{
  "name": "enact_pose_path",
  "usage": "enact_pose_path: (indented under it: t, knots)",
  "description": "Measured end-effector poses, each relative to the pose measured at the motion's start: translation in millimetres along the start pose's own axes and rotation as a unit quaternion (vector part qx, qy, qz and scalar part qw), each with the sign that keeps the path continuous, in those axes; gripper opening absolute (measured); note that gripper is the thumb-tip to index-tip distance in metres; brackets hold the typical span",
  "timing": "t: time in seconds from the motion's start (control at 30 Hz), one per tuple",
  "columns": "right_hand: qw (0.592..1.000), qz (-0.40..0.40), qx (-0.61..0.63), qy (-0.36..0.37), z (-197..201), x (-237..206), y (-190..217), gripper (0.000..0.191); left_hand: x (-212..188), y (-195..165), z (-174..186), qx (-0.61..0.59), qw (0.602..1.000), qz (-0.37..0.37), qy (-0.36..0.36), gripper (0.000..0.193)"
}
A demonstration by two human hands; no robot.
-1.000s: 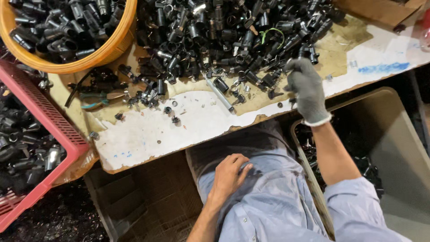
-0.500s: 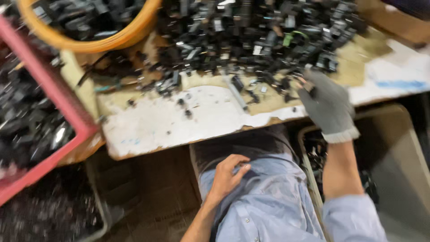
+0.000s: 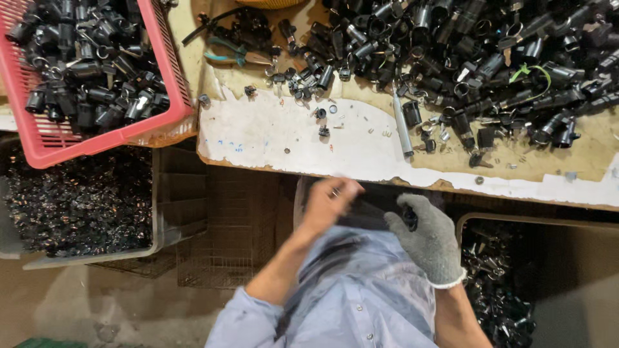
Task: The person picks black plastic fittings from a large pile on the workbench, fits components together by hand, and places completed pieces into a bin beside them. They occasionally use a metal rod tool to press or align parts, repeating the assembly cycle throughout the episode.
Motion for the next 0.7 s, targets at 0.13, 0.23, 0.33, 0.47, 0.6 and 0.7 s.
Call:
enact_pose_path:
  t: [0.13, 0.23, 0.33, 0.47, 0.6, 0.7]
  knots:
    - [0.999, -0.044, -0.026, 0.013, -1.2, -5.9, -10.4, 0.018, 18.8, -67.7, 79.6, 0.387, 0.886, -0.106, -0.232, 0.009]
    - [0.999, -0.030, -0.030, -0.004, 4.2, -9.0, -9.5, 0.016, 41.1, -103.3, 107.3, 0.460, 0.830, -0.166, -0.267, 0.025]
    - [0.998, -0.030, 0.016, -0.046, 13.1, -12.8, -13.8, 0.016, 38.4, -121.3, 93.4, 0.514, 0.759, -0.244, -0.318, 0.032]
    - [0.985, -0.011, 0.131, -0.116, 13.0, -17.8, -21.8, 0.011, -1.5, -93.3, 22.2, 0.432, 0.806, -0.243, -0.323, 0.030]
    - [0.950, -0.001, 0.264, -0.167, -1.0, -20.5, -22.6, 0.008, -20.7, -27.8, -78.9, 0.138, 0.977, -0.163, 0.015, 0.028]
    - [0.919, 0.019, 0.365, -0.151, -8.2, -16.7, -15.2, 0.005, -30.5, 4.8, -107.9, 0.112, 0.977, -0.144, 0.110, 0.027]
Point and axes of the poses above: each hand's wrist, its own x-axis towards the middle knuckle, its own z-axis out of the back of the hand, y = z × x, the point moved 6 cm from there along x, towards the middle knuckle, and after that the axes turned 9 degrees about y, right-handed, at the moved point
